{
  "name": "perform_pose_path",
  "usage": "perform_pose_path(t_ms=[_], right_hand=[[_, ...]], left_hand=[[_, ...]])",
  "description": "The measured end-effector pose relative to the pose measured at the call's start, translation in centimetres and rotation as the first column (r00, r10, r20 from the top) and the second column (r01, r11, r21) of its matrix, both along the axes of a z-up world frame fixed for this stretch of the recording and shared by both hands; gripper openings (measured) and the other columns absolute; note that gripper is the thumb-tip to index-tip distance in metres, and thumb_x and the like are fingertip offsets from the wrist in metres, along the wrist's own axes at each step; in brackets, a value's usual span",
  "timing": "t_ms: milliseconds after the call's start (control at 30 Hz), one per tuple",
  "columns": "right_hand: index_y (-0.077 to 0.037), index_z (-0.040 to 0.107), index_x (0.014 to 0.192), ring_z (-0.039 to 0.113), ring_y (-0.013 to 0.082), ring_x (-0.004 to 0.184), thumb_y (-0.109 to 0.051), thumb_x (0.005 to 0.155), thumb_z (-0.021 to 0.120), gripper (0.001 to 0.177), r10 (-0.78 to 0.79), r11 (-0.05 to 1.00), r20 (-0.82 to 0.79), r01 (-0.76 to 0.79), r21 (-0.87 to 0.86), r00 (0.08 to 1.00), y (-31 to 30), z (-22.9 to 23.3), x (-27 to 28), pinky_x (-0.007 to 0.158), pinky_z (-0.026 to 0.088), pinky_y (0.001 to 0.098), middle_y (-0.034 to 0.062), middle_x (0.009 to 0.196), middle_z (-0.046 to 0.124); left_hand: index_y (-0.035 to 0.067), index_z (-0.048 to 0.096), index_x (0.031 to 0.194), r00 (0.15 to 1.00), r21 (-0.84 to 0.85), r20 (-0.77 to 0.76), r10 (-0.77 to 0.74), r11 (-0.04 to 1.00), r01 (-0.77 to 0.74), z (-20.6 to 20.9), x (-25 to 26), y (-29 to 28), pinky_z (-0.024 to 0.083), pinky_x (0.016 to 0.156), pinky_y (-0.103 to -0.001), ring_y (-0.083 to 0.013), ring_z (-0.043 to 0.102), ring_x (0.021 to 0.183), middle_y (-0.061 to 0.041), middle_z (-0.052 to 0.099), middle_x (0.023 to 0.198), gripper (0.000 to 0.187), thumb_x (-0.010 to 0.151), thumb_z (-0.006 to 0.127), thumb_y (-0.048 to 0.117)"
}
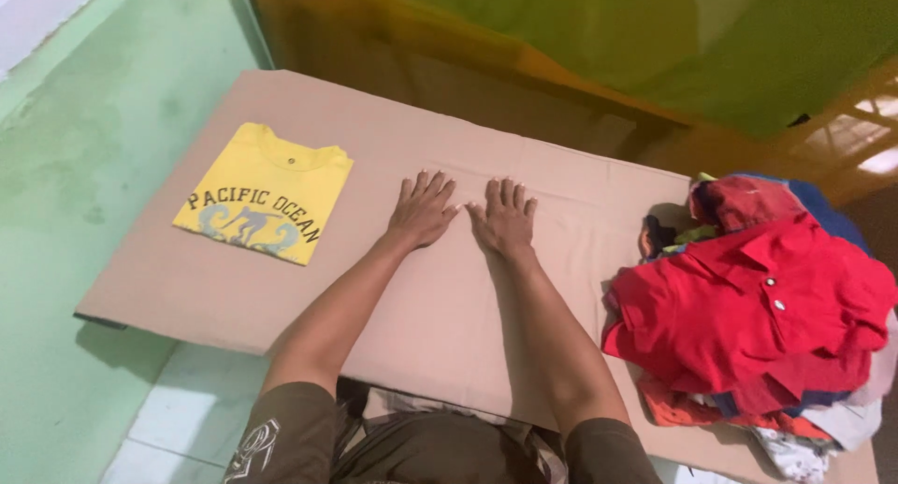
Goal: The person folds a yellow t-shirt on a table, then folds a red polo shirt. Both items are folded into neat rectangles and placed on the table. No tools are used.
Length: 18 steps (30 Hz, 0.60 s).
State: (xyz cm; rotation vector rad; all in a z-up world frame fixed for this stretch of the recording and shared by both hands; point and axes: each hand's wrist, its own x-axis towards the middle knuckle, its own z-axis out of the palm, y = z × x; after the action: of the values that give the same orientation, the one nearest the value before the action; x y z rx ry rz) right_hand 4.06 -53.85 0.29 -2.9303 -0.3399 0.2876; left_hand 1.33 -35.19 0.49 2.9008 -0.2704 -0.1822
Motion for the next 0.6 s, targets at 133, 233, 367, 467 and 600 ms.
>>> perform_pose_path(t_ms=[133,233,367,467,600], right_hand=[[-0.016,0.021,0.166,0.014,0.0419,0.158,-0.062,0.106,0.027,0.076,-0.052,0.999,0.018,0.052,0.000,0.998,-3.2,0.6,0.4,0.124,0.009,0.0659,0.0185,0.171,0.020],[-0.017,0.019,0.166,0.012,0.0414,0.159,-0.069,0.104,0.018,0.081,-0.104,0.994,-0.004,0.104,-0.043,0.995,-5.2,0.5,1.2,0.124,0.008,0.0631,0.0173,0.172,0.018],[-0.018,0.020,0.166,0.012,0.0407,0.159,-0.069,0.102,0.022,0.081,-0.164,0.986,-0.002,0.164,-0.043,0.986,-7.5,0.1,2.5,0.124,0.007,0.0634,0.0165,0.172,0.018],[-0.019,0.020,0.166,0.012,0.0417,0.159,-0.069,0.101,0.024,0.082,-0.184,0.982,0.017,0.185,-0.039,0.983,-8.9,0.6,3.2,0.124,0.007,0.0646,0.0174,0.172,0.019],[-0.021,0.021,0.166,0.012,0.0415,0.159,-0.070,0.102,0.021,0.081,-0.205,0.978,0.006,0.205,-0.041,0.979,-9.8,1.4,3.8,0.124,0.010,0.0644,0.0159,0.172,0.019]], left_hand=[[0.019,0.035,0.161,0.999,0.015,0.039,-0.021,1.000,0.021,0.3,1.6,-2.1,0.018,0.120,-0.060,-0.0389,0.021,0.154,-0.011,0.030,0.167,0.062,0.107,0.031,0.050],[0.019,0.029,0.164,0.998,0.033,-0.056,-0.001,0.999,0.002,1.3,2.6,-3.6,0.012,0.123,-0.057,-0.0366,0.015,0.157,-0.010,0.022,0.171,0.064,0.108,0.028,0.051],[0.020,0.025,0.165,0.996,0.039,-0.090,0.026,0.999,-0.023,1.2,4.1,-4.6,0.010,0.124,-0.057,-0.0348,0.012,0.158,-0.010,0.018,0.173,0.068,0.107,0.026,0.055],[0.021,0.024,0.165,0.993,0.036,-0.104,0.055,0.998,-0.051,1.8,5.0,-5.2,0.009,0.125,-0.057,-0.0344,0.011,0.159,-0.011,0.017,0.173,0.070,0.106,0.026,0.057],[0.023,0.023,0.166,0.988,0.024,-0.130,0.086,0.996,-0.083,1.4,6.4,-5.7,0.007,0.125,-0.059,-0.0340,0.008,0.160,-0.010,0.016,0.173,0.073,0.104,0.026,0.062]])
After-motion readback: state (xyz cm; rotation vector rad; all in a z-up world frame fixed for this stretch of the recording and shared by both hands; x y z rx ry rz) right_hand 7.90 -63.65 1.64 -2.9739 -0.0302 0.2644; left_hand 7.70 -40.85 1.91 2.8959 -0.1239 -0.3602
